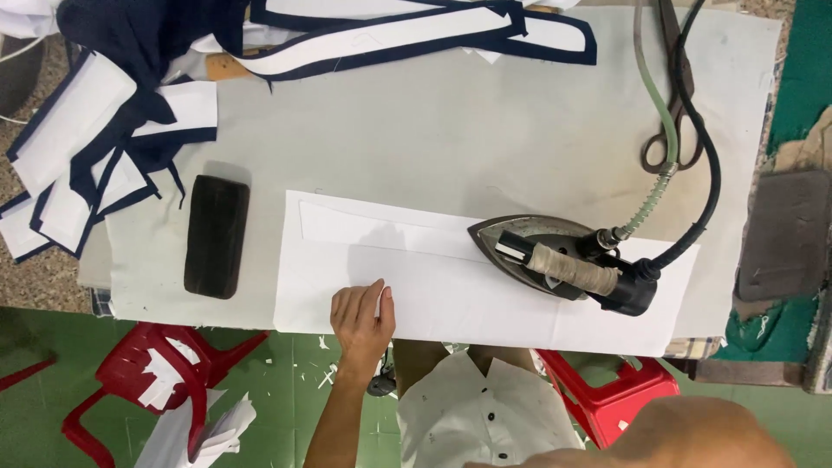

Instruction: A person is ironing a strip of white fabric, likely for a garment collar or cuff, folding it carefully and using an iron and a smartphone as a weight to set the creases.

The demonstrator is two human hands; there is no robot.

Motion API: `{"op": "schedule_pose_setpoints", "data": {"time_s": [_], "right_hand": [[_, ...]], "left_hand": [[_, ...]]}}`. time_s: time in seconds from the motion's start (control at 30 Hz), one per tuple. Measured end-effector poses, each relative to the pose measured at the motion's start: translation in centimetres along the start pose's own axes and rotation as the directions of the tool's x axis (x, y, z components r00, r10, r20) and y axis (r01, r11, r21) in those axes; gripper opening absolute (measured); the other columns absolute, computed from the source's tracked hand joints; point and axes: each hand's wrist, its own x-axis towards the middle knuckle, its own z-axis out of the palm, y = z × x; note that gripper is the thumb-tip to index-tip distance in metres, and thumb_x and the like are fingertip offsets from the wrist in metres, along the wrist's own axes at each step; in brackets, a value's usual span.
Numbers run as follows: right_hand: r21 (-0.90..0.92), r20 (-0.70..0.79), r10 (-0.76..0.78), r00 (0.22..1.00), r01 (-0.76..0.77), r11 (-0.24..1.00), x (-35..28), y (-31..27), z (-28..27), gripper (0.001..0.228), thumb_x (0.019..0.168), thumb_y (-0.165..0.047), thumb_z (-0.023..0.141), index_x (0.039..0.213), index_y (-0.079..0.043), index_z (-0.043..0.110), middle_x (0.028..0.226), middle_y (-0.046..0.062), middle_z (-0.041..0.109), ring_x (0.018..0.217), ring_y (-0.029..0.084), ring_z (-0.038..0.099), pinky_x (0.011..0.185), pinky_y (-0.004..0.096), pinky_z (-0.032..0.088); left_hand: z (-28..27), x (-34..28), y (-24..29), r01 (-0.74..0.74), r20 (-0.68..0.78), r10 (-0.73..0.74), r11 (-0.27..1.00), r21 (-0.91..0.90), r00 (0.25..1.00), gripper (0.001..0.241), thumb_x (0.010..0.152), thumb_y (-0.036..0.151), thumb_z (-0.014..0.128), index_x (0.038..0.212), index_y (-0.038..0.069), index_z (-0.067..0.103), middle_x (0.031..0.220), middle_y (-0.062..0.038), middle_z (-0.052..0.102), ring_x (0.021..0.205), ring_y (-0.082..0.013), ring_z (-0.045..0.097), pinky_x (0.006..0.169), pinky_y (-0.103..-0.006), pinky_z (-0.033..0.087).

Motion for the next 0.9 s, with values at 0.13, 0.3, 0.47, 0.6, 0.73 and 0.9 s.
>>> {"op": "schedule_pose_setpoints", "data": {"time_s": [0.13,0.3,0.47,0.6,0.73,0.9], "right_hand": [[-0.577,-0.477,-0.667,0.573,0.368,0.729,-2.9,1.2,-1.0,0.020,0.074,-0.037,0.076,0.089,-0.027,0.067,0.076,-0.017,0.065,0.067,0.002,0.063,0.066,0.017,0.051],[-0.930,-0.324,-0.946,0.020,-0.189,0.314,-4.5,0.9,-6.2,0.024,0.069,-0.026,0.086,0.088,-0.019,0.074,0.074,0.000,0.070,0.065,0.022,0.069,0.054,0.031,0.058],[-0.638,-0.675,-0.668,0.313,-0.703,0.315,-2.3,2.5,-11.9,0.052,0.088,-0.041,0.068,0.134,-0.018,0.061,0.097,0.007,0.069,0.095,0.023,0.069,0.074,0.031,0.057],[-0.671,-0.731,-0.541,0.416,-0.581,0.460,-1.3,1.2,-13.6,0.055,0.092,-0.044,0.063,0.137,-0.013,0.056,0.088,0.007,0.071,0.083,0.023,0.074,0.069,0.034,0.060],[-0.641,-0.762,-0.474,0.441,-0.613,0.462,-0.2,0.9,-13.9,0.054,0.094,-0.049,0.057,0.135,-0.013,0.053,0.091,0.008,0.075,0.079,0.024,0.078,0.069,0.037,0.063],[-0.691,-0.701,-0.561,0.440,-0.614,0.382,1.5,0.1,-13.7,0.050,0.092,-0.046,0.063,0.127,-0.011,0.058,0.085,0.008,0.076,0.072,0.022,0.078,0.060,0.033,0.062]], "left_hand": [[0.7,-1.4,-0.6,0.010,-0.017,-0.010,1.000,0.020,1.000,0.009,0.091,0.008,0.072,0.097,0.003,0.074,0.075,-0.006,0.062,0.066,-0.0226,0.062,0.068,-0.0361,0.052],[1.1,-1.0,-1.4,0.006,0.028,-0.009,0.995,0.103,1.000,0.018,0.091,0.015,0.074,0.107,0.007,0.075,0.088,-0.007,0.064,0.080,-0.0234,0.064,0.075,-0.0374,0.052],[0.3,1.7,-2.6,-0.065,0.262,0.018,0.983,0.172,0.965,0.045,0.098,0.027,0.064,0.136,0.003,0.060,0.138,-0.022,0.056,0.134,-0.0379,0.049,0.111,-0.0522,0.036],[-0.3,1.5,-5.4,-0.008,0.443,-0.102,0.971,0.239,0.891,0.061,0.101,0.043,0.053,0.151,0.008,0.047,0.160,-0.021,0.036,0.152,-0.0373,0.026,0.123,-0.0560,0.010],[-0.6,1.2,-7.3,0.054,0.519,-0.224,0.945,0.322,0.825,0.070,0.097,0.058,0.049,0.154,0.016,0.045,0.166,-0.017,0.029,0.155,-0.0348,0.020,0.124,-0.0557,0.000],[-0.6,1.4,-7.3,0.094,0.530,-0.265,0.941,0.326,0.806,0.073,0.097,0.063,0.047,0.155,0.018,0.044,0.166,-0.017,0.028,0.155,-0.0347,0.020,0.124,-0.0567,0.000]]}}
